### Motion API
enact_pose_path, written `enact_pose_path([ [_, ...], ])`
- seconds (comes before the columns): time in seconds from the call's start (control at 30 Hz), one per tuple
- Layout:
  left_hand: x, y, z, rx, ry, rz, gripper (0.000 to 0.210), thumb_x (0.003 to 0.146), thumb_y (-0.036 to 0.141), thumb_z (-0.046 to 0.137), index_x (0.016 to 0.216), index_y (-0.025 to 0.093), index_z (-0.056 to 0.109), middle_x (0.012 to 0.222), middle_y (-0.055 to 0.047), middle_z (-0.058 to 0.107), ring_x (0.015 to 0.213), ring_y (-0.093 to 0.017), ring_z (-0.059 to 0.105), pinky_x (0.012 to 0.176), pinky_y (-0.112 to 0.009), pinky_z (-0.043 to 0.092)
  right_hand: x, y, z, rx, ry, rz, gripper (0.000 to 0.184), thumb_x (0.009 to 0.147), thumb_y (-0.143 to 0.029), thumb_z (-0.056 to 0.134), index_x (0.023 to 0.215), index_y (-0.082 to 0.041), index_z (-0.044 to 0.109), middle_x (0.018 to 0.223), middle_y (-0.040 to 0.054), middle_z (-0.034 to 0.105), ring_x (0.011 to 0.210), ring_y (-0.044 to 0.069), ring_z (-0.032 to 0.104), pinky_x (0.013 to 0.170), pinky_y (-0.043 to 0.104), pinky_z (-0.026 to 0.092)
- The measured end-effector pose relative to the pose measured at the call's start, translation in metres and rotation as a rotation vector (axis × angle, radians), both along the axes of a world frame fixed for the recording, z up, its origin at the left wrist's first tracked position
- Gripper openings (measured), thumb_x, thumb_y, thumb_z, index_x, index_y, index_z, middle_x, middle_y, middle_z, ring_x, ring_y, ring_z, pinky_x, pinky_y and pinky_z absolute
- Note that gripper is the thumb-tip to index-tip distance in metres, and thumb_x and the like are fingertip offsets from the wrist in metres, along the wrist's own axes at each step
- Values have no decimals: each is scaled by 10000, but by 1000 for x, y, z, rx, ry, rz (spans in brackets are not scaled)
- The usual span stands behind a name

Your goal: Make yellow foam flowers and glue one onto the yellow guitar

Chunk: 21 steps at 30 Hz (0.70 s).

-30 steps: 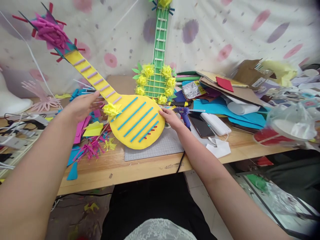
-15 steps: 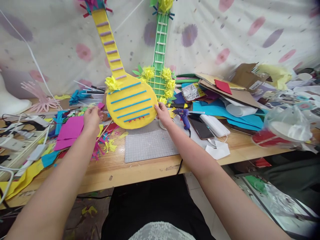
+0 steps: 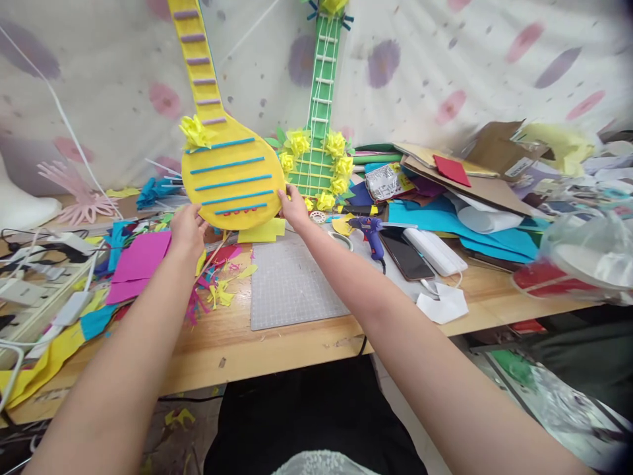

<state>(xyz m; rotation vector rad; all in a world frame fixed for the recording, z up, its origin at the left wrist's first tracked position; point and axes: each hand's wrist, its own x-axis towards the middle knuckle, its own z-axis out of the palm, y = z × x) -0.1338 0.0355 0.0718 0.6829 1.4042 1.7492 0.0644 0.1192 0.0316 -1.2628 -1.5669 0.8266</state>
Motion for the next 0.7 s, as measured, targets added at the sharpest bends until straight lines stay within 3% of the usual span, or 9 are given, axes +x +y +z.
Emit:
enact_pose_path([
  [0.13, -13, 11, 1, 40, -9, 49, 103, 705, 135, 467, 793, 176, 433, 1000, -27, 584, 843, -58, 588, 797, -203, 460, -16, 6, 3, -108, 50, 38, 355, 899, -301, 389, 1237, -208, 439, 1132, 70, 596, 695, 167, 651, 826, 414, 503],
  [0.3, -28, 19, -7, 6, -1, 130, 149, 684, 118, 459, 817, 181, 429, 952, -9, 580, 824, -67, 586, 774, -211, 470, -35, 10, -2, -144, 6, 115, 379, 900, -261, 362, 1273, -201, 397, 873, 33, 646, 617, 157, 642, 803, 393, 511],
  [0.43, -38, 21, -14, -39, -39, 184, 180, 653, 104, 461, 821, 169, 465, 905, -1, 597, 803, -74, 588, 765, -226, 475, -50, 9, -11, -137, -71, 125, 368, 909, -262, 339, 1267, -192, 390, 749, 8, 628, 676, 163, 653, 832, 375, 493],
  [0.7, -53, 38, -21, -72, 10, 224, 221, 617, 106, 471, 828, 166, 443, 988, -26, 614, 859, -99, 606, 720, -243, 497, -64, 15, -16, -111, -156, 101, 305, 900, -225, 366, 1193, -177, 438, 934, 68, 651, 936, 201, 645, 898, 371, 455],
])
